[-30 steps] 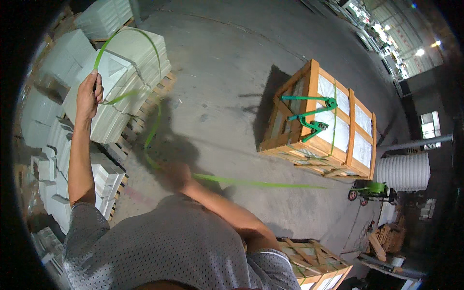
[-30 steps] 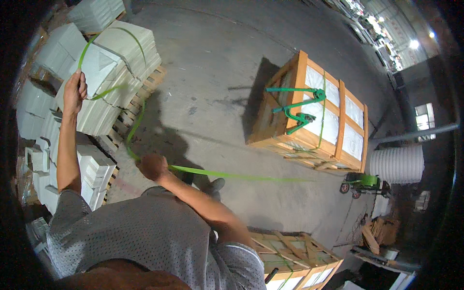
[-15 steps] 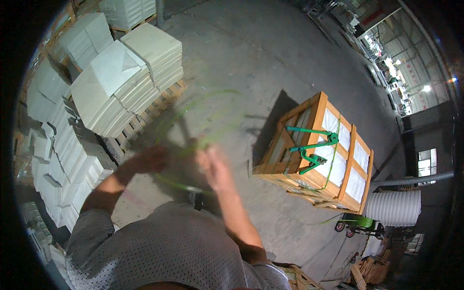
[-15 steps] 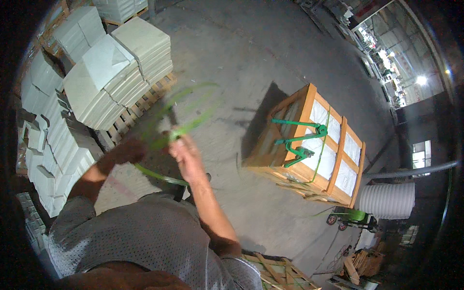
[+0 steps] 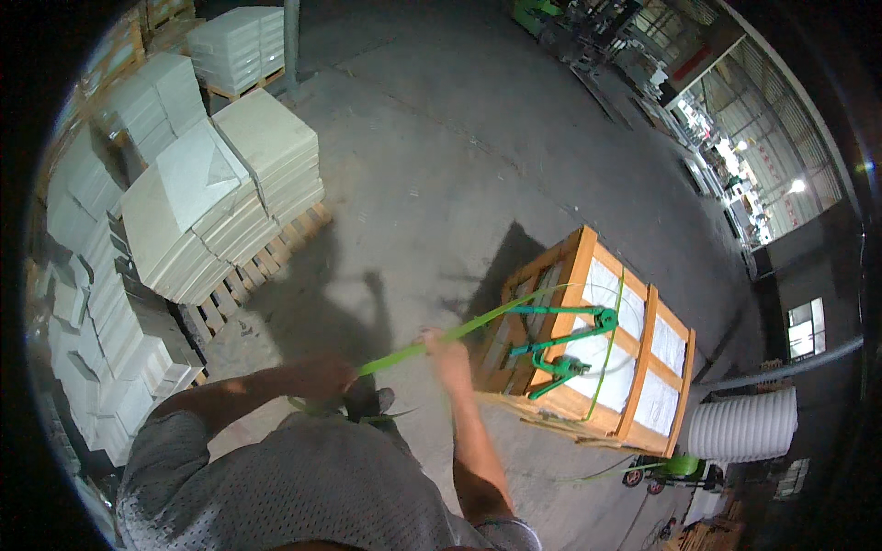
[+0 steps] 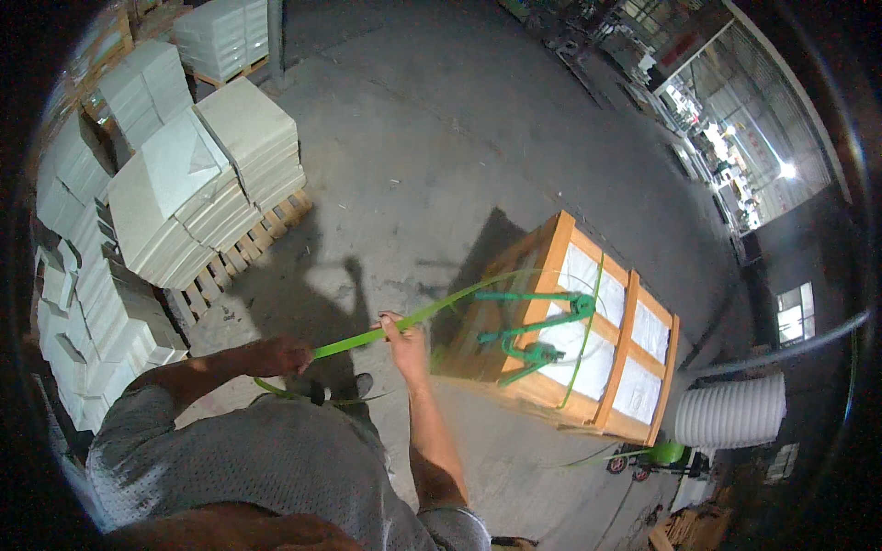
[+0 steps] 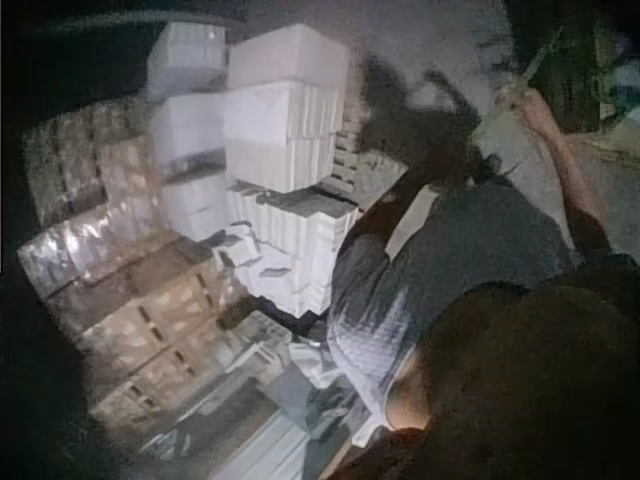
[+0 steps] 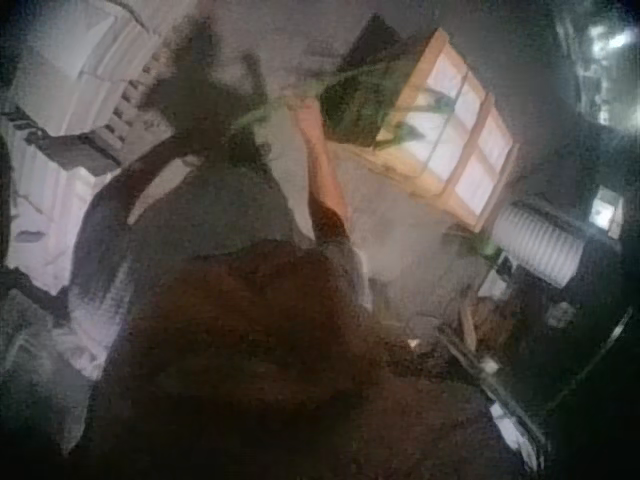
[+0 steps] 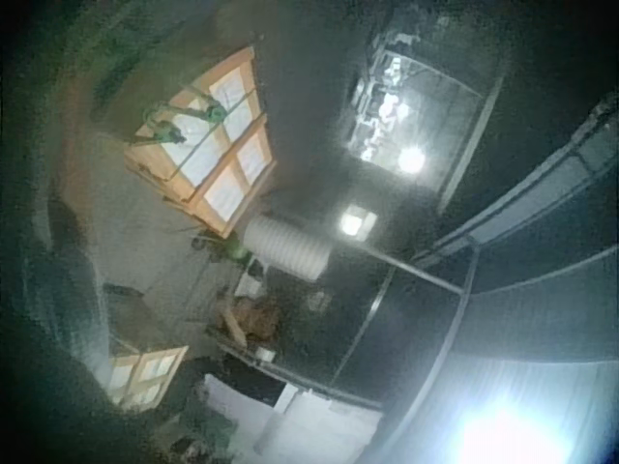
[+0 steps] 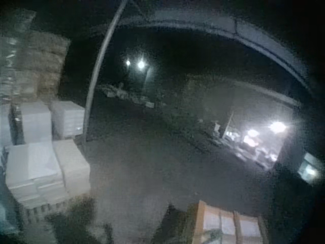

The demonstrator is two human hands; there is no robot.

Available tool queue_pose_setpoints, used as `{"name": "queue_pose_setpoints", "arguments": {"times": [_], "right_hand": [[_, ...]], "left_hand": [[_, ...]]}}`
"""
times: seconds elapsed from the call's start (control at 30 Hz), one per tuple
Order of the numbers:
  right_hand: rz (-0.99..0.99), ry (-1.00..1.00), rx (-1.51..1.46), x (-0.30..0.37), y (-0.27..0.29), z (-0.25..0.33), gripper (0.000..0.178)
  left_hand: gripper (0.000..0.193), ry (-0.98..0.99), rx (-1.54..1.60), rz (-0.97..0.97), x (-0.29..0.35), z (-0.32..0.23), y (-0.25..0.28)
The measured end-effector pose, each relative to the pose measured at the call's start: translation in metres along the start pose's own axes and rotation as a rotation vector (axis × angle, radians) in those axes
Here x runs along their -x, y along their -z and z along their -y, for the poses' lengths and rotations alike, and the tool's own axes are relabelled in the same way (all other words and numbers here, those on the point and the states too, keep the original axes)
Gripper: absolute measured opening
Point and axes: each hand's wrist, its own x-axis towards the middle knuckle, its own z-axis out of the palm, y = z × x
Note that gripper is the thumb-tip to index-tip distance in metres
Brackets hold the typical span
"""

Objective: The person wraps green straps around wooden crates containing white-wrapped items, then uses a green strapping tool to tension and secure the straps. The person repeats this process on multiple crates in a warehouse setting.

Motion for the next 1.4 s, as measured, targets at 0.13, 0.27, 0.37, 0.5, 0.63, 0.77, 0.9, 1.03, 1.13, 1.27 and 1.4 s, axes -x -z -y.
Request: {"name": "queue_pose_setpoints", "arguments": {"times": [0.13, 0.27, 0.37, 0.5, 0.63, 0.77, 0.9, 1.03, 1.13, 1.27, 1.4], "right_hand": [[-0.123, -0.039, -0.929, -0.047, 0.092, 0.025, 0.021], [-0.207, 0.267, -1.209, -0.08, 0.191, 0.07, 0.027], [-0.087, 0.18, -0.848, -0.103, 0.202, 0.089, 0.033], [-0.146, 0.288, -0.113, -0.149, 0.2, 0.078, 0.034], [-0.094, 0.02, 0.853, -0.214, 0.181, 0.013, 0.027], [-0.171, 0.03, -0.158, -0.26, 0.172, -0.025, 0.025], [-0.474, -0.072, -0.961, -0.283, 0.21, 0.001, 0.023], [-0.531, 0.12, -1.005, -0.275, 0.247, 0.046, 0.028], [-0.528, 0.3, -0.892, -0.27, 0.258, 0.093, 0.032], [-0.619, 0.215, -0.164, -0.273, 0.286, 0.13, 0.037], [-0.725, 0.082, 0.493, -0.3, 0.34, 0.092, 0.033]], "left_hand": [[0.013, -0.407, -0.112, -0.243, 0.012, 0.017, 0.026], [0.025, 0.112, 0.183, -0.047, 0.039, 0.04, 0.051], [0.028, 0.126, 0.3, -0.106, 0.036, 0.048, 0.077], [0.032, 0.338, 0.426, -0.091, 0.024, 0.062, 0.127], [0.034, 0.205, 0.265, -0.033, 0.013, 0.088, 0.187], [0.044, 0.294, 0.271, -0.039, -0.007, 0.116, 0.242], [0.036, 0.439, 0.198, 0.045, -0.014, 0.168, 0.314], [0.037, 0.563, 0.213, 0.091, -0.032, 0.222, 0.377], [0.037, 0.566, 0.362, 0.03, -0.053, 0.236, 0.416], [0.039, 0.275, 0.186, 0.018, -0.096, 0.222, 0.469], [0.042, 0.4, 0.109, 0.031, -0.15, 0.198, 0.514]]}}
